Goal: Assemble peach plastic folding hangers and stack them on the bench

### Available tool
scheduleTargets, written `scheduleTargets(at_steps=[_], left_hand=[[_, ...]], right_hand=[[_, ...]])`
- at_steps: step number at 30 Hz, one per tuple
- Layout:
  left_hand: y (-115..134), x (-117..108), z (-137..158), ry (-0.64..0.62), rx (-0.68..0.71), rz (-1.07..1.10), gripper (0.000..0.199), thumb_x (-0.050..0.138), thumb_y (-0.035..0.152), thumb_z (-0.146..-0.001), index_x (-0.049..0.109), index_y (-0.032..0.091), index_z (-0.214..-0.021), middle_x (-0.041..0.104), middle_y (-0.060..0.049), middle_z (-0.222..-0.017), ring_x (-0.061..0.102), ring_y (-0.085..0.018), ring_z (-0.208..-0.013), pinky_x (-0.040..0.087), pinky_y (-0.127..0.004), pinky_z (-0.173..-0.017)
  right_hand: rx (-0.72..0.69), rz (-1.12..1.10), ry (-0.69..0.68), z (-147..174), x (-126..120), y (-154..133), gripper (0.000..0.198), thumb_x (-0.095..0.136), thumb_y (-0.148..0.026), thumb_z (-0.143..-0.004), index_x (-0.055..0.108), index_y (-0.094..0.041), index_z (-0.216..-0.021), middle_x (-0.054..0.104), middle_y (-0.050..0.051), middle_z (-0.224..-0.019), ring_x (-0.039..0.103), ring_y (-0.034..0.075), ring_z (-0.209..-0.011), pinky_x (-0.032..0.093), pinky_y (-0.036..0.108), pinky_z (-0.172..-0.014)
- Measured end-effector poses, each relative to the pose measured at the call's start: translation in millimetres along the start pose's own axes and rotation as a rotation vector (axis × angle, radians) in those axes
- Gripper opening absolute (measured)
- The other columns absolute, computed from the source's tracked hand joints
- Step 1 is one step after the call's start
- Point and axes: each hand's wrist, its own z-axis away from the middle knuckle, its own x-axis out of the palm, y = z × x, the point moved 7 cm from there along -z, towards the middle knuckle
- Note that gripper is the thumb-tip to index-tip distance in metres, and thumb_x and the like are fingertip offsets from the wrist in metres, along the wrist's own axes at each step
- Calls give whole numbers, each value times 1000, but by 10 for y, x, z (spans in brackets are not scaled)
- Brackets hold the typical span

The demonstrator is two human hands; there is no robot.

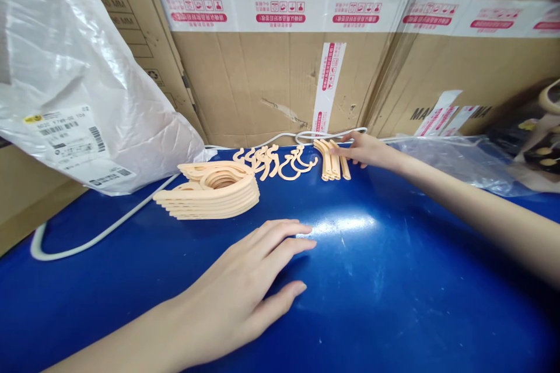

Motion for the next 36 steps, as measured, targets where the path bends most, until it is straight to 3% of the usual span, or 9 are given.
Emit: scheduleTargets(at_steps=[14, 23, 27, 31, 34, 36], left_hand=[[7, 61, -8, -74, 21, -41, 36, 49, 23, -93, 45, 26, -128, 48, -6, -136, 44, -22, -127, 43, -40, -105], [-3, 61, 7, -21, 27, -23, 36, 51, 20, -92, 47, 26, -128, 49, -6, -134, 46, -22, -125, 43, -40, -103], [-12, 50, 13, -5, 28, -21, 37, 51, 20, -92, 46, 26, -128, 50, -6, -134, 46, -22, -124, 43, -40, -103], [-11, 42, 18, 4, 34, -29, 38, 50, 19, -92, 44, 24, -129, 49, -6, -133, 46, -21, -124, 43, -39, -103], [2, 39, 19, 5, 45, -46, 38, 49, 18, -92, 43, 23, -129, 49, -7, -133, 45, -20, -124, 43, -39, -104], [16, 32, 19, 18, 56, -61, 37, 48, 18, -92, 44, 22, -129, 49, -8, -133, 45, -21, -125, 42, -39, -104]], right_hand=[[8, 109, -38, 50, -72, -20, 54, 61, -42, -81, 46, -14, -125, 66, 9, -81, 63, 18, -59, 51, 25, -42], [30, 243, -48, 27, -98, 32, 60, 58, -52, -81, 45, -17, -128, 67, 9, -89, 63, 17, -57, 50, 26, -44], [39, 348, -80, 56, -107, 12, 58, 58, -49, -82, 46, -14, -127, 67, 10, -87, 63, 19, -57, 49, 29, -48], [44, 482, -70, 116, -150, -21, 49, 59, -39, -86, 52, -6, -121, 66, 15, -93, 65, 25, -77, 51, 37, -67], [37, 529, -55, 151, -186, -36, 38, 57, -34, -90, 54, -12, -120, 59, 12, -116, 60, 23, -99, 51, 42, -82], [32, 538, -37, 164, -247, -48, 34, 57, -33, -91, 55, -16, -120, 56, 9, -121, 59, 21, -101, 51, 42, -85]])
